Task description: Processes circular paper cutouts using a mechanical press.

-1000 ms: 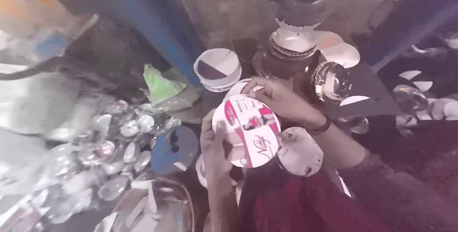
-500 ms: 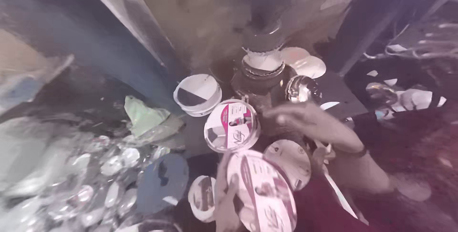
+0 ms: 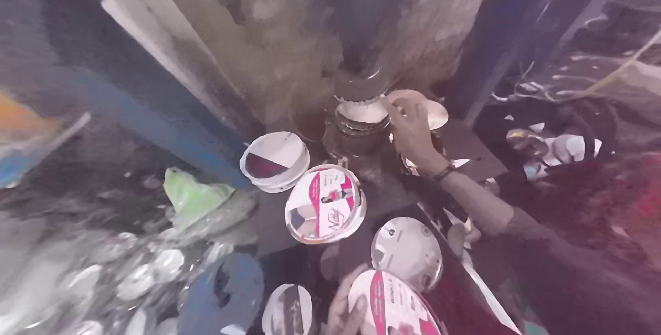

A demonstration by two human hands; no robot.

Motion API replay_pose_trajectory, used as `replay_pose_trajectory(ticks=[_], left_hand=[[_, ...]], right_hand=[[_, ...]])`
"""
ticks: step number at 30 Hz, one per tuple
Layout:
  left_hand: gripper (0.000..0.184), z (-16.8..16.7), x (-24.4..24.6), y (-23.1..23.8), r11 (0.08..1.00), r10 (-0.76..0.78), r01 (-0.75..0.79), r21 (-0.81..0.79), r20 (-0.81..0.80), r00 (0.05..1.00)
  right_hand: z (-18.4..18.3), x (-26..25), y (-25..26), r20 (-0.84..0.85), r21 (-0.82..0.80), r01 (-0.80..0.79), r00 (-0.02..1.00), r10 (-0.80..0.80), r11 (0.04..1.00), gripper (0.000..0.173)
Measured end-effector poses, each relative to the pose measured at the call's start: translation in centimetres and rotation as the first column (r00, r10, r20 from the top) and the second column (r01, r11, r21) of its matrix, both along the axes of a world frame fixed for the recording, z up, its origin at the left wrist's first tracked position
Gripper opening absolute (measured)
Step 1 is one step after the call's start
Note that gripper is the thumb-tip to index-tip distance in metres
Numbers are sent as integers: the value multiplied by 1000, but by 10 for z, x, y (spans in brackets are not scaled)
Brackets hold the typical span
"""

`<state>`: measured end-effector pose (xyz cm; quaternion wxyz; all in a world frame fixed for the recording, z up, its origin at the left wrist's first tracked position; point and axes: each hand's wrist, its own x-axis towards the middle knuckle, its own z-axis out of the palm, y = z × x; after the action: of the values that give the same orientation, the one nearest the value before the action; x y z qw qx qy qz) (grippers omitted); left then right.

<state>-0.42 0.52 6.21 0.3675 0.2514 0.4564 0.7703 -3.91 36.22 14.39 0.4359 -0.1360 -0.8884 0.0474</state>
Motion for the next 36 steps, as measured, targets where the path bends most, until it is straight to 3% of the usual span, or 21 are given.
replay_pose_trajectory(ticks=[5, 8, 10, 11, 13, 17, 20, 22, 23, 27, 29, 31, 34, 36], left_hand=[[37, 2, 3, -2, 1000, -2, 2, 5, -26, 1000], [38, 4, 7, -3, 999, 2, -1, 34, -46, 999], [36, 6, 12, -9, 999, 17, -14, 52, -55, 998], [35, 7, 12, -13, 998, 41, -37, 48, -73, 996], [35, 7, 13, -11, 994, 85, -79, 69, -81, 993], [36, 8, 20, -20, 997, 55, -54, 63, -15, 998], [38, 9, 15, -22, 997, 41, -38, 69, -41, 998], [36, 8, 15, -24, 995, 67, -65, 74, -28, 997], [35, 7, 15, -24, 994, 76, -74, 81, -17, 997], [36, 0, 9, -26, 995, 54, -56, 88, 25, 998], [37, 0, 7, -28, 995, 61, -62, 75, 12, 998], [37, 1, 5, -32, 994, 84, -83, 74, -10, 996], [37, -1, 1, -40, 990, 125, -124, 66, -14, 992], [37, 0, 0, -40, 991, 118, -118, 64, 9, 993]], right_hand=[[17, -9, 13, -93, 32, -18, 995, 21, 999, 45], [28, -9, 17, 43, 2, -9, 999, 9, 1000, 29], [12, 1, 13, 93, -67, -27, 995, 33, 997, 22], [5, 8, 5, 31, -75, -34, 999, 37, 997, 21], [9, 19, -8, -103, -38, -27, 994, 23, 999, 22], [12, 0, -41, -85, 163, -46, 995, 61, 985, 16], [22, -29, -56, 134, 131, -153, 982, 135, 979, 25], [26, -46, -70, 282, 97, -190, 946, 156, 977, 46], [27, -56, -77, 335, 76, -181, 931, 146, 981, 55], [47, -98, -103, 531, -44, 40, 847, -10, 998, 52], [35, -124, -95, 461, -36, 132, 882, -101, 991, 53], [35, -127, -92, 513, -51, 194, 846, -142, 980, 56], [45, -95, -100, 568, -91, 154, 819, -76, 984, 61], [40, -76, -95, 538, 38, 98, 837, -103, 994, 56]])
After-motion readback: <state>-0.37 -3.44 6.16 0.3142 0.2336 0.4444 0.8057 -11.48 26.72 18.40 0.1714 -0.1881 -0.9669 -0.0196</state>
